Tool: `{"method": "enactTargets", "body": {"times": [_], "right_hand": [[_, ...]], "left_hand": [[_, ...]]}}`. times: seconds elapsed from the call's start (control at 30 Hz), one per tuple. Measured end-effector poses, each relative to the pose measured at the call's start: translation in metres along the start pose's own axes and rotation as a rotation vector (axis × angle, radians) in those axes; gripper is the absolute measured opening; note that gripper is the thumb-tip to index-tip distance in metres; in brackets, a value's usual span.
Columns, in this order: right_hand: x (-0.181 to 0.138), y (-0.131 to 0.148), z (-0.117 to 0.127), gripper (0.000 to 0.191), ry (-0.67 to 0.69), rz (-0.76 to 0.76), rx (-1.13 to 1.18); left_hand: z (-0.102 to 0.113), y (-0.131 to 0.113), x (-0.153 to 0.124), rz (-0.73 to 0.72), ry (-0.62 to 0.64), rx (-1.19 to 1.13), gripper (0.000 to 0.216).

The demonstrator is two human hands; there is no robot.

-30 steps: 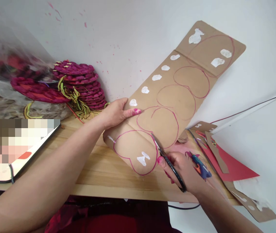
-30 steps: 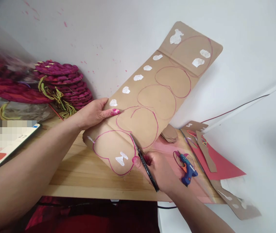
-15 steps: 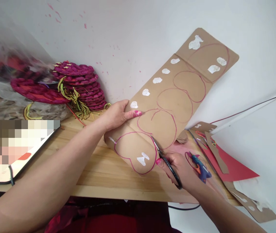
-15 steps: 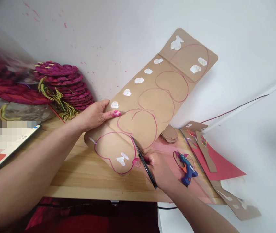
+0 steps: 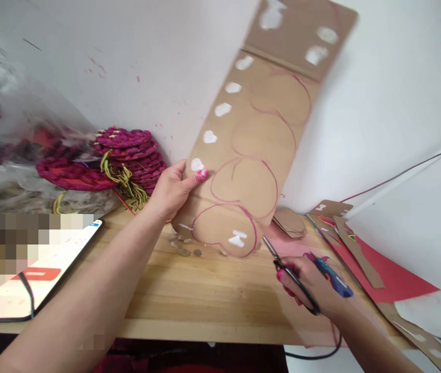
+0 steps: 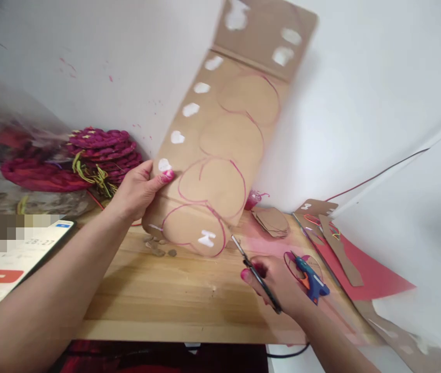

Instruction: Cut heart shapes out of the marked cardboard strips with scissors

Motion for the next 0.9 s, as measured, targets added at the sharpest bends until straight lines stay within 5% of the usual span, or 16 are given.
{"method": "enactTargets", "body": {"times": [0.1,0.3,0.47,0.7,0.9], "right_hand": [[0.0,-0.006,0.01,0.043,-0.166,0.015,0.117],[0.02,0.004,-0.001,0.054,-0.371,0.222,0.517],[0.032,0.017,-0.008,0.052,-0.459,0.283,0.707],[0.023,0.001,-0.028,0.05,-0.097,0.21,0.616],[0.003,-0.005,-0.02,0.048,0.101,0.222,0.269]], "left_hand": [[0.006,0.002,0.002,-0.094,-0.163,-0.253,0.043],[-0.025,0.016,-0.015,0.053,0.046,-0.337,0.045],[-0.025,0.014,-0.018,0.029,0.048,-0.326,0.058],[-0.019,0.013,-0.01,-0.007,0.036,-0.353,0.065],[-0.015,0.007,-0.008,0.048,0.018,-0.355,0.07]]}}
Point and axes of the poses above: each hand's wrist, its own x-axis towards the middle knuckle, its own z-axis out of the back of the hand, y = z × x, the point moved 6 cm from there along x, towards the middle knuckle, and after that the axes turned 1 degree about y, right-handed, at the moved point
